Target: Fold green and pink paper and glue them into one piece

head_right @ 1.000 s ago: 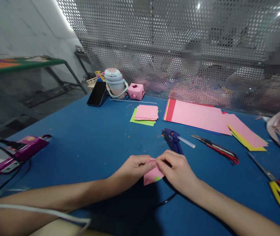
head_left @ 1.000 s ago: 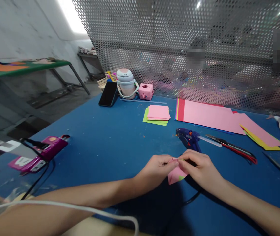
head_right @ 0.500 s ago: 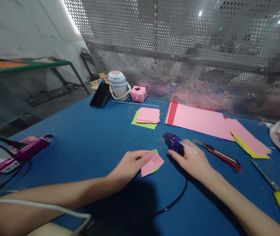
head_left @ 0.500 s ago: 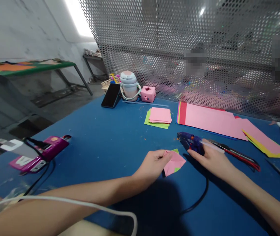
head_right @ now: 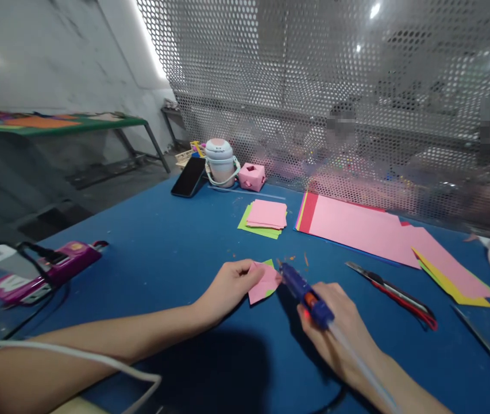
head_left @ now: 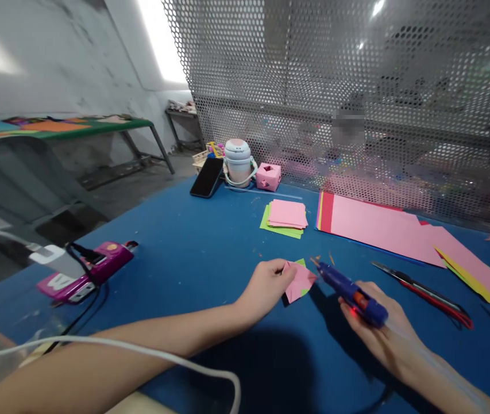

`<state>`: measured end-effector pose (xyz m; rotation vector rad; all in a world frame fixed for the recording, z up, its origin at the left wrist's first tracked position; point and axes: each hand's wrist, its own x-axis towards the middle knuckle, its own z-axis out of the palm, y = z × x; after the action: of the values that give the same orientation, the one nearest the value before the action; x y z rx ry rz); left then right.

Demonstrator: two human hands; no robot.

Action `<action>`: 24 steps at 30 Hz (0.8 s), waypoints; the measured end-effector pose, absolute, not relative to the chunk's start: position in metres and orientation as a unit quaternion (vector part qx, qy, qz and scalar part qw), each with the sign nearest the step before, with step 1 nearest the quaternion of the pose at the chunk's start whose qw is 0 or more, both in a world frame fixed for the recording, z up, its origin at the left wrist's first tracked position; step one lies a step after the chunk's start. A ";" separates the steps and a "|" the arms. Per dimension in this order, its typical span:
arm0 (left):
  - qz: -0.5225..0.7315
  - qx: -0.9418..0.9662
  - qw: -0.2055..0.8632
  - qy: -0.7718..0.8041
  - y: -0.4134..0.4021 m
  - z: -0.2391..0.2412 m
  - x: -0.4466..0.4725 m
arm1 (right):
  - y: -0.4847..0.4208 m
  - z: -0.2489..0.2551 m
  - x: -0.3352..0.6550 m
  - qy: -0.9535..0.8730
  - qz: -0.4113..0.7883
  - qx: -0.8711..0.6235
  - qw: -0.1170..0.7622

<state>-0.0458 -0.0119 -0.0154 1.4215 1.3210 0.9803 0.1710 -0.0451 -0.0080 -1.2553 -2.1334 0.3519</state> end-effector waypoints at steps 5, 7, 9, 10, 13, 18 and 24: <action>0.395 0.601 0.446 0.533 -0.011 -0.017 -0.044 | -0.046 0.003 0.160 -0.868 0.082 -0.396 0.289; 0.396 0.612 0.426 0.537 -0.010 -0.019 -0.043 | -0.045 0.005 0.158 -0.875 0.061 -0.396 0.270; 0.397 0.621 0.413 0.535 -0.010 -0.021 -0.043 | -0.044 0.005 0.158 -0.879 0.049 -0.400 0.256; 0.397 0.624 0.409 0.535 -0.010 -0.022 -0.043 | -0.044 0.004 0.158 -0.880 0.045 -0.400 0.251; 0.395 0.634 0.405 0.528 -0.010 -0.024 -0.043 | -0.045 0.003 0.159 -0.884 0.043 -0.393 0.250; 0.396 0.644 0.403 0.515 -0.011 -0.024 -0.043 | -0.047 0.005 0.159 -0.886 0.047 -0.395 0.237; 0.401 0.655 0.396 0.504 -0.011 -0.024 -0.043 | -0.050 0.009 0.158 -0.888 0.028 -0.396 0.231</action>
<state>-0.0428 -0.0109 -0.0242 1.6600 1.2765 1.0163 0.1585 -0.0496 0.0085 -1.0890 -2.4427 0.0773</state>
